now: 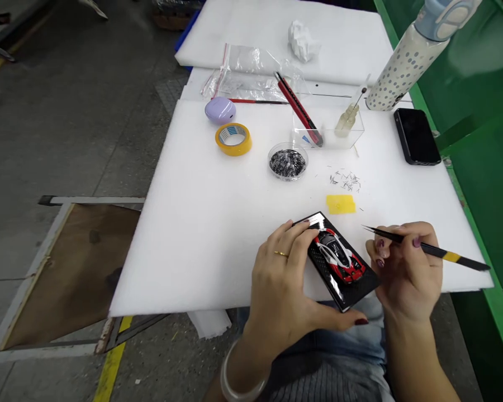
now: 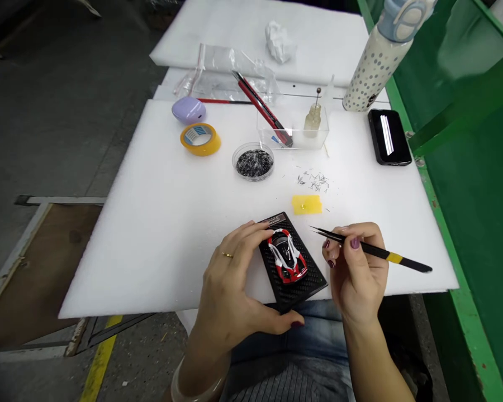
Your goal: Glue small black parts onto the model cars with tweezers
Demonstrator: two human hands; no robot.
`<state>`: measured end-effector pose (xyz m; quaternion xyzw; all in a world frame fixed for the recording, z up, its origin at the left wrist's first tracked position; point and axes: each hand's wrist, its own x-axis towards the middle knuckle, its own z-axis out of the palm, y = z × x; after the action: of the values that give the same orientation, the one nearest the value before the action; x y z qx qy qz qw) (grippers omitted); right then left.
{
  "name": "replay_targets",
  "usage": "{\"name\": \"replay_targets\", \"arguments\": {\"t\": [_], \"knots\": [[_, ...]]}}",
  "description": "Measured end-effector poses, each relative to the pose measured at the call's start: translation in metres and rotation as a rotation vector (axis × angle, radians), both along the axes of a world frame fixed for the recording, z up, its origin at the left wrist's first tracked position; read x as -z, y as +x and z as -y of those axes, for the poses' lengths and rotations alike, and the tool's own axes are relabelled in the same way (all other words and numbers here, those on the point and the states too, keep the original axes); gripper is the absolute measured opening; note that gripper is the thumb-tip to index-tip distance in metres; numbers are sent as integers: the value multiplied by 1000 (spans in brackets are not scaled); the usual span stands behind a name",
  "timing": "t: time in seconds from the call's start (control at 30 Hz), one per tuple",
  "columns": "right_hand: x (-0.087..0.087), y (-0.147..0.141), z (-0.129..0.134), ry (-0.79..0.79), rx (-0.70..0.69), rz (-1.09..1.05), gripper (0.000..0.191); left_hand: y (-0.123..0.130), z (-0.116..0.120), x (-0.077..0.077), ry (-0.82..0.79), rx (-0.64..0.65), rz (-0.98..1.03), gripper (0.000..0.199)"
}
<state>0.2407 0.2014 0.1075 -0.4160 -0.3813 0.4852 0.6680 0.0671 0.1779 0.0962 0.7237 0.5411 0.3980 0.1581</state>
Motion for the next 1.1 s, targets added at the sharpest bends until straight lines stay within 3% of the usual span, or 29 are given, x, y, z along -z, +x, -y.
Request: {"name": "replay_targets", "arguments": {"t": [0.1, 0.27, 0.4, 0.53, 0.67, 0.87, 1.0, 1.1], "knots": [[1, 23, 15, -47, 21, 186, 23, 22, 5, 1, 64, -110, -23, 100], [-4, 44, 32, -177, -120, 406, 23, 50, 8, 4, 120, -210, -60, 90], [-7, 49, 26, -264, -171, 597, 27, 66, 5, 3, 155, -259, -46, 77], [-6, 53, 16, -281, -184, 571, 27, 74, 6, 2, 147, -276, -71, 85], [-2, 61, 10, -277, -244, 495, 26, 67, 6, -1, 151, -240, -107, 85], [3, 77, 0, -245, -396, 476, 23, 45, 0, -6, 224, -135, -5, 52], [8, 75, -1, -209, -399, 531, 24, 27, -2, -7, 204, -89, 71, 48], [4, 67, 9, -169, -363, 555, 27, 9, -4, -5, 167, -94, 128, 32]]}}
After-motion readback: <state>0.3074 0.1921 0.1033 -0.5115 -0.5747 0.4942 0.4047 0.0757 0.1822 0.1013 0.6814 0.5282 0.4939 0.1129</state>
